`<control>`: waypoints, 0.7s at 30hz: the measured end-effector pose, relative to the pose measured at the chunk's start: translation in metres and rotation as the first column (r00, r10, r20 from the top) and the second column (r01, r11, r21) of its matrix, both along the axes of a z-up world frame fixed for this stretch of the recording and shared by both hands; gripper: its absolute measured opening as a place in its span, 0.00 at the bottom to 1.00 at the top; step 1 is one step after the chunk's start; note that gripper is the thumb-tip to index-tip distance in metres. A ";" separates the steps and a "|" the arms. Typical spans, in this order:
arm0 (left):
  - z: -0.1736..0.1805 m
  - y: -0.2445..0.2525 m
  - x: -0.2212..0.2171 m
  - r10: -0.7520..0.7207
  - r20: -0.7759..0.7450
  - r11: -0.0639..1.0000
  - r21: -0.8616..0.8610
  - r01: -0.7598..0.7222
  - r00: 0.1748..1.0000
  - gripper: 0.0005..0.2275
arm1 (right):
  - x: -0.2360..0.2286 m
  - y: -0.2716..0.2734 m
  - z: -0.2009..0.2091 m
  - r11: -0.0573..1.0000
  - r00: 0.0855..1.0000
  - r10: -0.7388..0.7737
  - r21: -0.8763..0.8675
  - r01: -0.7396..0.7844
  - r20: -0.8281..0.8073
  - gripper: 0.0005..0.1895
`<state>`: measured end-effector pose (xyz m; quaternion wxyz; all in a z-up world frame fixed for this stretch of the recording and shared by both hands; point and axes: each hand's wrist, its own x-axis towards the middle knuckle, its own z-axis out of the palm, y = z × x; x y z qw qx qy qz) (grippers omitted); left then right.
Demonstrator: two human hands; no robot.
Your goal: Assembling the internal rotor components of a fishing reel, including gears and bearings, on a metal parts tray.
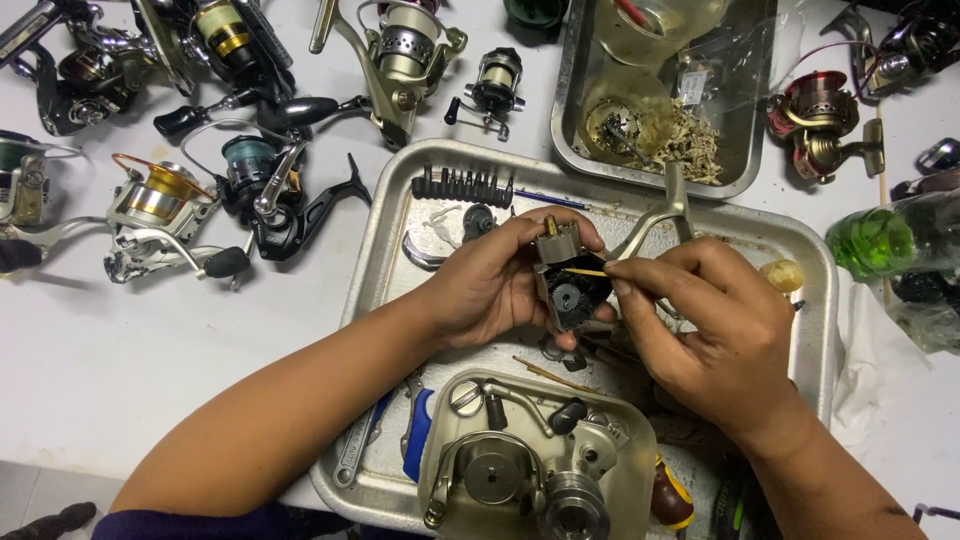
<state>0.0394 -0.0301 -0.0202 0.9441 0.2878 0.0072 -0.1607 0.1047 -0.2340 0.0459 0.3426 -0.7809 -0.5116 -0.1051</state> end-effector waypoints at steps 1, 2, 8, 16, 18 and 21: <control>-0.002 0.000 0.000 0.000 -0.001 1.000 0.000 0.000 1.000 0.16 | -0.001 0.000 -0.001 1.000 1.000 0.000 0.000 0.000 -0.001 0.06; -0.003 0.000 0.000 -0.017 0.006 1.000 0.001 0.017 1.000 0.16 | -0.001 -0.001 -0.002 1.000 1.000 -0.008 0.000 0.008 0.007 0.06; -0.003 0.001 0.000 -0.031 0.009 1.000 -0.002 0.031 0.999 0.16 | -0.004 0.001 -0.001 1.000 1.000 -0.014 0.009 0.014 -0.002 0.05; 0.003 -0.001 -0.002 0.030 0.008 0.998 0.051 -0.030 1.000 0.16 | -0.009 0.000 0.000 1.000 0.999 0.001 0.012 -0.001 0.054 0.06; 0.004 -0.002 -0.003 0.010 0.006 0.997 0.071 -0.010 1.000 0.17 | -0.010 0.000 0.002 1.000 1.000 -0.006 0.007 0.006 0.022 0.06; 0.006 -0.001 -0.003 0.007 0.004 0.996 0.090 -0.008 1.000 0.17 | -0.009 -0.001 0.000 1.000 1.000 -0.007 0.024 0.006 0.030 0.06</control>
